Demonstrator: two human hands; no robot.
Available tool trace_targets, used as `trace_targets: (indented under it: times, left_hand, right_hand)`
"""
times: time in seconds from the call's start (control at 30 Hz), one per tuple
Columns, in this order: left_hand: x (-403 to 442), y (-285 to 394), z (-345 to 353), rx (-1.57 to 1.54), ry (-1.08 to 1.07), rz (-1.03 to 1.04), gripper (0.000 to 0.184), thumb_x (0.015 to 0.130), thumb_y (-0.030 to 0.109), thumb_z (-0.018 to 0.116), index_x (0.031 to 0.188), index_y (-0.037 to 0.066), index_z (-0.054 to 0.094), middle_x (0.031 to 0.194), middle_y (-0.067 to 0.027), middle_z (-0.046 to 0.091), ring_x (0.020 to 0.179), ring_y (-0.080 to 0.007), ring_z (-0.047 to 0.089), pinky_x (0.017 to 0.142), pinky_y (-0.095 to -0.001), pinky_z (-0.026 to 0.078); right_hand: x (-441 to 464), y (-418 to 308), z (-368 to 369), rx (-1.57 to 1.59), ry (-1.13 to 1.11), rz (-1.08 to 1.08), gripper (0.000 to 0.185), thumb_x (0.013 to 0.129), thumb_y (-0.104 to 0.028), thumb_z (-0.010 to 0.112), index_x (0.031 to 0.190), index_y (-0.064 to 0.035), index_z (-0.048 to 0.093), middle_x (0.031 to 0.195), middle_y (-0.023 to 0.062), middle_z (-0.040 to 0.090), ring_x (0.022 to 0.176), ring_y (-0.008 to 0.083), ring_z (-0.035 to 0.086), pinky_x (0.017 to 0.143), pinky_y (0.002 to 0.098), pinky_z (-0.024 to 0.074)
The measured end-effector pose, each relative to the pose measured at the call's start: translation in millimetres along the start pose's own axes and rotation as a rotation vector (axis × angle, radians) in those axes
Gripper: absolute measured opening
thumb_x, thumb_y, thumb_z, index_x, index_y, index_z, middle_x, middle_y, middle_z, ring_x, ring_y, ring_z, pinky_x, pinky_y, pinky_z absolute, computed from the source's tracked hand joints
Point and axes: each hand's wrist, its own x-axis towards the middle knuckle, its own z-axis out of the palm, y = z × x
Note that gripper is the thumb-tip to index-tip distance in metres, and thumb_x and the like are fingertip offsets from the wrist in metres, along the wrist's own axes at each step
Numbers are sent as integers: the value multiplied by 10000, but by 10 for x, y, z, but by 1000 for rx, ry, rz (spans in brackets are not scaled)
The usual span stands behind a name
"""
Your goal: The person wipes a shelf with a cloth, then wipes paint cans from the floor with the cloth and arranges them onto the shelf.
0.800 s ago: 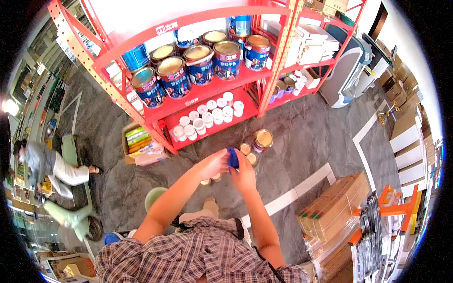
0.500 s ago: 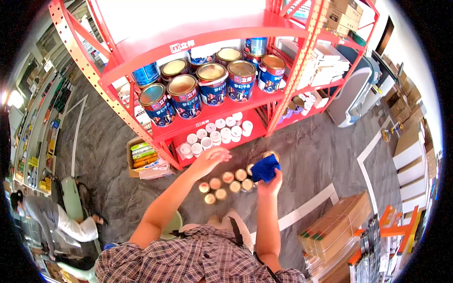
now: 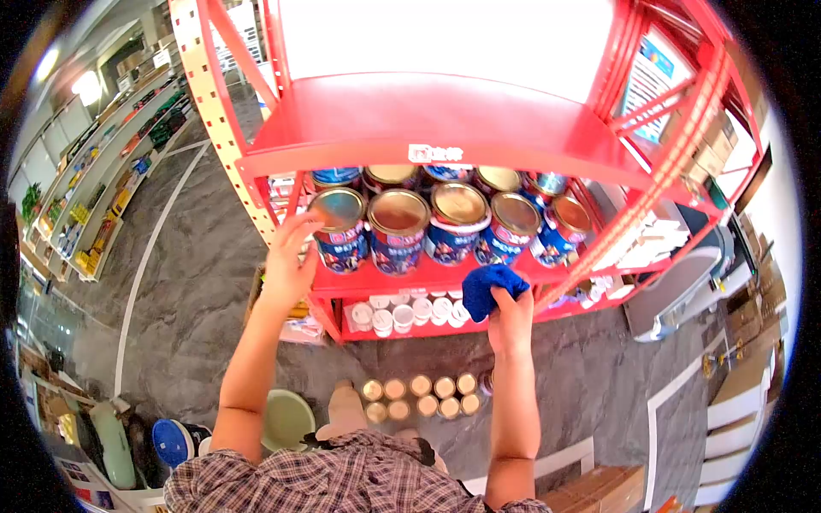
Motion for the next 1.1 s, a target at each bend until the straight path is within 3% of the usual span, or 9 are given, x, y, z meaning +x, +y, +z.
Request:
trace_targets:
  times: [0.17,0.27,0.37,0.53,0.6,0.7,0.83,0.93,1.1]
  left_hand:
    - [656,-674,-482,381,182,201,355,655,-18,601,1003,47,632,1209,-117,530,1174,-342,444,1018,-472,329]
    - [973,-995,-574,465,165,210,350,651,24,612,998,65,639,1235,-104,512,1197,-329,424,1029,-536,281]
    - [1146,-1170,-627,551,196,255,367,647,53,620,1011,93,645,1271,-95,488,1246,-321,373,1030,-600,224]
    - [1309,-1394,-698,659,361,198,427,673,81,645,1094,149,635,1359,-170,379,1284,-411,271,1043,-590,198]
    - [1339,-1451,-651,669,330,158,456,696,87,670,1144,144,612,1381,-257,292,1284,-479,224,1041,-589,205]
    - [1375,-1613,-472,695,390,204,492,681,62,669,1158,159,606,1393,-298,214,1284,-519,181,1028,-594,225]
    - [1371,-1652,-410,779,388,184,488,676,27,620,1143,169,617,1401,-315,169,1276,-559,143,1018,-600,232]
    - [1361,-1655,-423,862,316,176,440,704,96,588,1136,171,620,1394,-343,142,1280,-567,97,1009,-614,220]
    - [1378,-1686,-366,858,403,164,434,722,159,526,1142,209,626,1381,-299,229,1278,-531,171,993,-631,235]
  right_hand:
    - [849,-168,1512,-361,-302,-472,338,718,132,563,1008,-26,494,983,108,605,886,170,611,755,315,518]
    - [1322,-161,2459,-729,-341,-559,329,737,37,628,1036,-22,505,913,105,618,802,157,608,645,284,500]
    - [1902,-28,3266,-1186,-406,-760,345,749,-140,681,1022,-21,508,911,217,611,852,398,591,718,433,480]
    - [2910,367,4118,-1648,-475,-983,213,770,-38,593,940,-11,467,871,163,586,808,341,609,645,419,513]
    - [3243,530,4367,-1803,-450,-1254,232,728,-5,598,940,-7,503,916,129,564,847,292,601,666,368,547]
    - [3814,874,4696,-1689,-479,-1389,242,721,-17,595,958,-6,549,1003,119,536,919,267,576,714,335,559]
    - [4077,1267,4869,-1731,-575,-1289,233,769,18,523,1000,-1,542,977,136,547,955,287,570,791,341,530]
    - [4217,1545,4920,-1772,-907,-782,461,814,-88,512,1246,27,400,1140,208,569,1054,363,554,908,416,436]
    - [4017,1470,5077,-1614,-814,-304,539,871,-264,470,1314,20,354,1224,287,486,1164,358,484,979,392,385]
